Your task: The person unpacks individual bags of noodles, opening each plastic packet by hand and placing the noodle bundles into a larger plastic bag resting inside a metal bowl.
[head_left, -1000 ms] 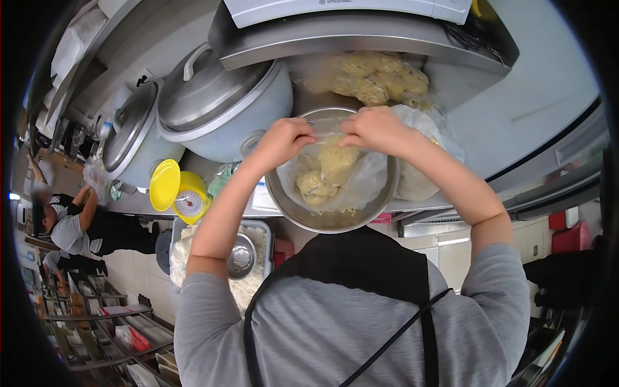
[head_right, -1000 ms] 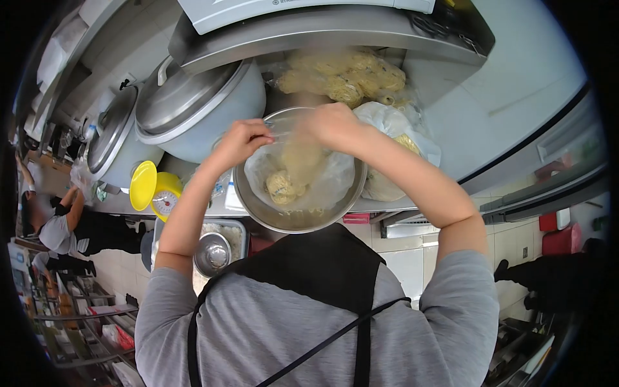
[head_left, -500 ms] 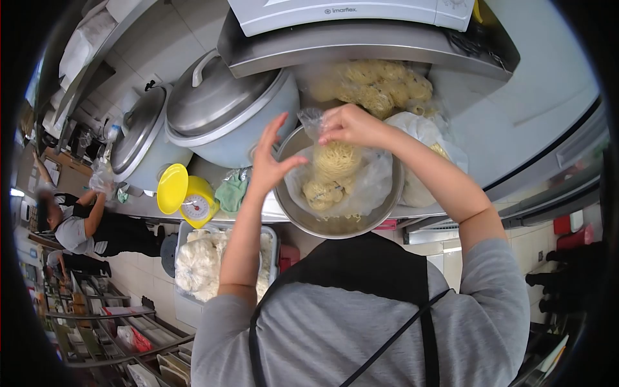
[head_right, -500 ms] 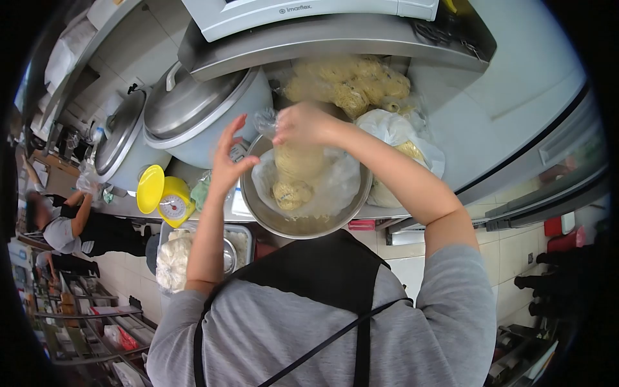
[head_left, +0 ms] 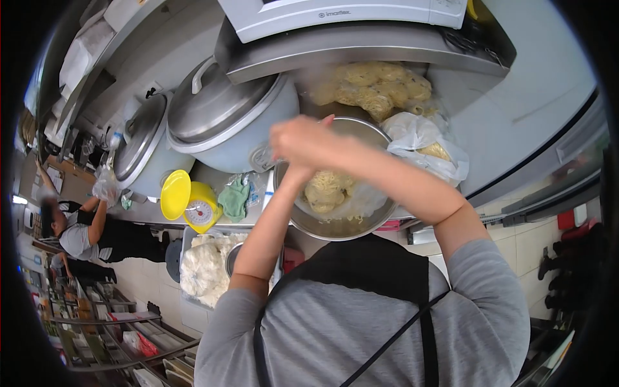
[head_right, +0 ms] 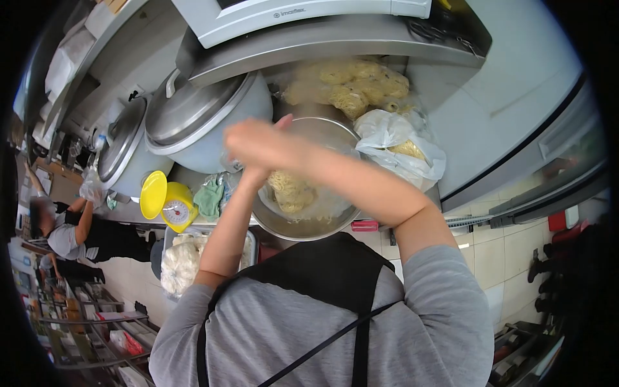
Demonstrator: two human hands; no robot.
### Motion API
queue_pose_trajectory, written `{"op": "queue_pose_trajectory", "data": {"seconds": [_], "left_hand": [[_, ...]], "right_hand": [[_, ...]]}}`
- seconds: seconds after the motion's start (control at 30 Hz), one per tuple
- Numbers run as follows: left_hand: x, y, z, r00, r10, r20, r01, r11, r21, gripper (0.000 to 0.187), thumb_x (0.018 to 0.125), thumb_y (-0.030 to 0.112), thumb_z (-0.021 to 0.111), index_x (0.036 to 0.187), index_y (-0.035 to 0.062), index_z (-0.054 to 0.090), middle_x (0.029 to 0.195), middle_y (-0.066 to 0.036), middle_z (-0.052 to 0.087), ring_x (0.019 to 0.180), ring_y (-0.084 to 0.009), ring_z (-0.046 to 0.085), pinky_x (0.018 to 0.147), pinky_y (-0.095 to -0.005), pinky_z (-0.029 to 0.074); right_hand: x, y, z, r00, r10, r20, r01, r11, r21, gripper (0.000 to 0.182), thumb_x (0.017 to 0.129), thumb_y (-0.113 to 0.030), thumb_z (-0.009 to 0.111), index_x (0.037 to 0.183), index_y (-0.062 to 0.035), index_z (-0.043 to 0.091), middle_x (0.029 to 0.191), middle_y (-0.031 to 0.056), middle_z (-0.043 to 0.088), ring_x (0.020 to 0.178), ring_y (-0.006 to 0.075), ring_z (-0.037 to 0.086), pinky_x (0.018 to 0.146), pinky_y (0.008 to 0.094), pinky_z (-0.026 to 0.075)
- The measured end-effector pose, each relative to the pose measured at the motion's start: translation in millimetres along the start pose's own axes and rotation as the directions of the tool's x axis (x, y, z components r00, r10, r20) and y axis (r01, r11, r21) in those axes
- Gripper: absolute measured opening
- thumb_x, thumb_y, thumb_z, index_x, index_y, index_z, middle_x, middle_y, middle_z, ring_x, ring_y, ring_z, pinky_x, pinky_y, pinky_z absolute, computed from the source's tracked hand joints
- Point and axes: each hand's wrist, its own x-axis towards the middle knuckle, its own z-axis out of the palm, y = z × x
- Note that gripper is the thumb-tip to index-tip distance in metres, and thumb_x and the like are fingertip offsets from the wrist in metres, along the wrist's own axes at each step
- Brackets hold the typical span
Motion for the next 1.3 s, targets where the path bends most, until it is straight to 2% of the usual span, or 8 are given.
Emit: {"op": "queue_pose_trajectory", "data": {"seconds": [0.07,0.17,0.27,0.67,0.93,0.97,1.2,1.3], "left_hand": [[-4.4,8.0,8.4,0.999,-0.049,-0.005,0.049,0.984,0.169,0.05,0.092,0.021,0.042,0.136,0.0036,0.025,0.131,-0.013,0.039,0.115,-0.0204,0.042,0.098,-0.0312,0.033],[-16.6,-0.8,12.9,0.939,-0.165,-0.3,-0.079,0.749,-0.658,0.045,0.094,0.019,0.035,0.135,0.0048,0.024,0.128,-0.014,0.042,0.114,-0.0229,0.045,0.097,-0.0339,0.036],[-17.1,-22.8,12.1,0.841,-0.411,-0.352,-0.136,0.47,-0.872,0.041,0.094,0.023,0.031,0.131,0.0049,0.03,0.124,-0.014,0.045,0.112,-0.0273,0.048,0.095,-0.0381,0.039],[-5.3,-30.7,10.7,0.783,-0.533,-0.322,0.03,0.548,-0.836,0.023,0.092,0.031,0.045,0.092,0.0087,0.052,0.082,-0.003,0.055,0.077,-0.0144,0.055,0.068,-0.0287,0.045],[8.8,-63.4,11.1,0.902,0.254,-0.349,-0.011,0.821,0.57,0.03,0.084,0.025,0.051,0.09,-0.0031,0.057,0.081,-0.018,0.062,0.068,-0.03,0.059,0.063,-0.0404,0.045],[8.1,-73.1,8.2,0.948,-0.215,-0.236,0.32,0.658,0.682,0.031,0.079,0.022,0.05,0.101,0.0011,0.055,0.101,-0.019,0.059,0.085,-0.0336,0.056,0.069,-0.045,0.042],[3.8,-89.8,15.8,0.98,-0.011,-0.199,0.183,0.445,0.877,0.047,0.075,0.024,0.053,0.12,0.0114,0.048,0.136,-0.012,0.031,0.112,-0.0291,0.037,0.08,-0.0467,0.035],[6.9,-108.6,10.6,0.978,0.057,-0.201,0.174,0.309,0.935,0.052,0.074,0.026,0.054,0.123,0.0118,0.046,0.132,-0.012,0.037,0.11,-0.0281,0.039,0.08,-0.0461,0.035]], "right_hand": [[-16.7,-26.1,7.8,0.996,0.087,0.006,-0.086,0.992,-0.088,0.012,0.072,-0.019,0.063,0.074,-0.0071,0.064,0.086,0.007,0.061,0.075,0.0268,0.059,0.081,0.0463,0.043],[-43.2,-23.2,3.8,0.938,-0.186,-0.291,0.252,0.946,0.206,0.026,0.069,-0.025,0.067,0.09,-0.011,0.064,0.111,0.0127,0.054,0.101,0.0328,0.052,0.09,0.051,0.036],[-65.4,-13.8,-3.8,0.8,0.184,-0.572,-0.087,0.977,0.192,0.042,0.064,-0.034,0.071,0.099,-0.0125,0.061,0.131,0.0211,0.034,0.121,0.0395,0.031,0.1,0.0561,0.02],[-84.0,14.6,74.9,0.641,0.384,-0.665,-0.098,0.9,0.425,0.037,0.065,-0.028,0.073,0.087,-0.0069,0.053,0.097,0.0135,0.052,0.089,0.0329,0.047,0.079,0.0431,0.037],[-55.6,38.1,56.4,0.774,0.388,-0.5,-0.219,0.905,0.363,0.024,0.079,-0.025,0.06,0.086,-0.0038,0.053,0.087,0.0127,0.052,0.083,0.0281,0.051,0.073,0.0387,0.04],[-53.3,48.3,67.8,0.819,0.476,-0.321,-0.24,0.792,0.561,0.021,0.084,-0.023,0.055,0.085,-0.003,0.052,0.082,0.011,0.053,0.079,0.0243,0.052,0.071,0.0364,0.04],[-46.8,45.5,75.1,0.581,0.796,0.171,0.079,-0.264,0.961,0.02,0.094,-0.021,0.041,0.08,-0.0074,0.047,0.065,-0.0028,0.041,0.052,0.0059,0.031,0.048,0.021,0.028],[-49.5,37.5,92.0,0.554,0.814,0.175,0.07,-0.255,0.965,0.02,0.094,-0.022,0.042,0.082,-0.0074,0.048,0.067,-0.0031,0.041,0.053,0.0065,0.031,0.048,0.0215,0.028]]}}
